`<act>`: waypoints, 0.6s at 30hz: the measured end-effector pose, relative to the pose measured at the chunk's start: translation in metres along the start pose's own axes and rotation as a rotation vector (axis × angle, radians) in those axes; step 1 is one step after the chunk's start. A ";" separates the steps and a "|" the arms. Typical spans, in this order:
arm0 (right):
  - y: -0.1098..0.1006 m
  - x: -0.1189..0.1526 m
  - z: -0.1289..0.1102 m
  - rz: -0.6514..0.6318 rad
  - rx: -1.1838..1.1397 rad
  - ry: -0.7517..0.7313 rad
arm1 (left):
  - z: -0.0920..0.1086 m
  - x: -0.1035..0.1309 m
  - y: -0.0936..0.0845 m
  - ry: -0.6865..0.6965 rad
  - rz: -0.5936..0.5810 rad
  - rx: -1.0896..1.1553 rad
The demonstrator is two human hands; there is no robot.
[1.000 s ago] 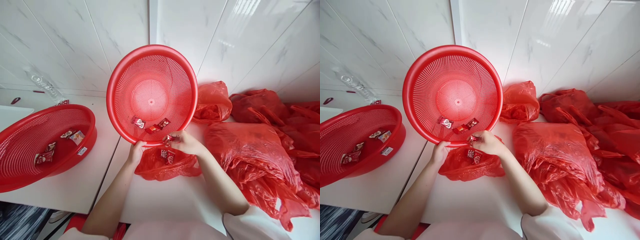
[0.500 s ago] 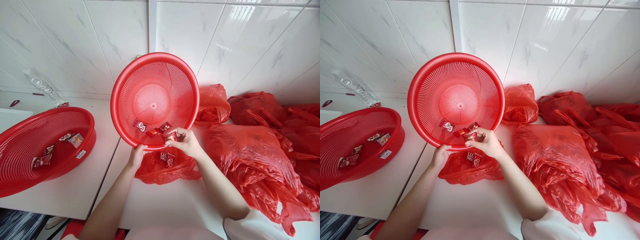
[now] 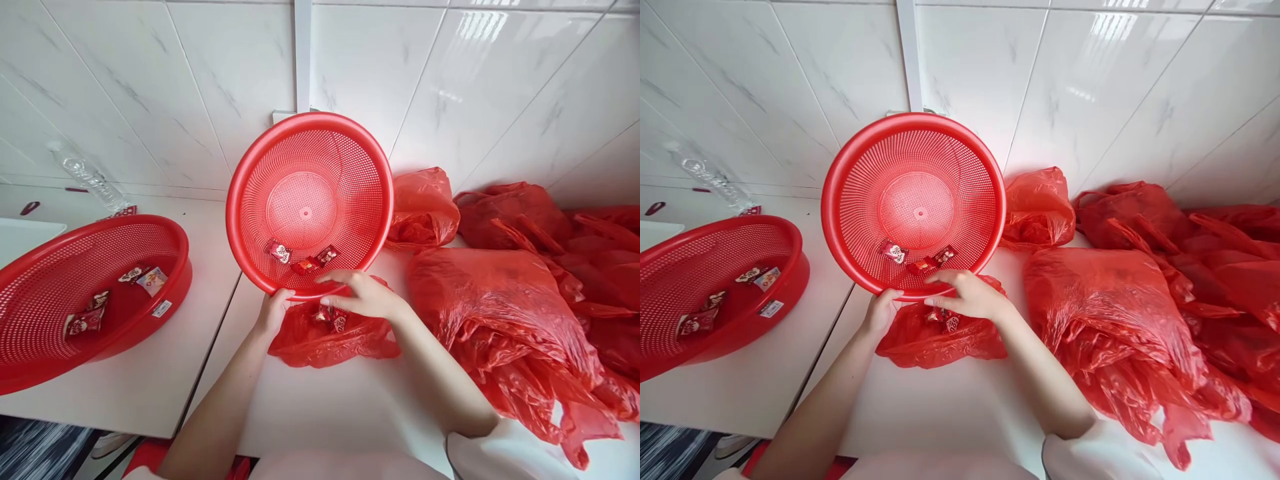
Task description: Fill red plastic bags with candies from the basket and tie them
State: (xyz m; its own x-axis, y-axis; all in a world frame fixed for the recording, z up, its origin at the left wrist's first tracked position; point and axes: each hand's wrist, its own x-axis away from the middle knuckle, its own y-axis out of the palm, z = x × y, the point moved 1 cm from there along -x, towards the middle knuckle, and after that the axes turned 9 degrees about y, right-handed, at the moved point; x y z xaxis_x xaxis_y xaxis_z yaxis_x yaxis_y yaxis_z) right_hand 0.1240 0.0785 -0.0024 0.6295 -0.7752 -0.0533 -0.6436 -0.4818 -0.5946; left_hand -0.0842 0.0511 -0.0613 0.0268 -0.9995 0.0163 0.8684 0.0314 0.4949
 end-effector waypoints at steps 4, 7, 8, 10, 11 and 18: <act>0.015 -0.010 0.019 0.195 0.157 -0.001 | -0.005 0.004 0.000 -0.054 -0.038 -0.045; 0.032 -0.017 0.032 0.093 0.269 -0.015 | -0.010 0.007 -0.003 -0.078 -0.048 -0.063; 0.037 -0.019 0.034 0.061 0.287 -0.028 | -0.011 0.007 -0.004 -0.079 -0.037 -0.073; 0.043 -0.019 0.033 0.029 0.262 -0.075 | -0.011 0.005 -0.007 -0.071 -0.009 -0.083; 0.043 -0.019 0.031 0.032 0.219 -0.096 | -0.009 0.003 -0.008 -0.059 -0.001 -0.078; 0.033 -0.020 0.023 0.112 -0.522 0.068 | 0.005 -0.006 -0.007 -0.020 0.042 0.105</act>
State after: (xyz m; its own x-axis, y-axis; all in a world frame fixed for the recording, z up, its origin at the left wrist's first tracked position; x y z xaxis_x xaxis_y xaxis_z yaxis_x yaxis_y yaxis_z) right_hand 0.1004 0.0872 -0.0395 0.5257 -0.8501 -0.0310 -0.8472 -0.5199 -0.1093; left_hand -0.0925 0.0573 -0.0602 0.0517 -0.9971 0.0556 0.8098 0.0744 0.5820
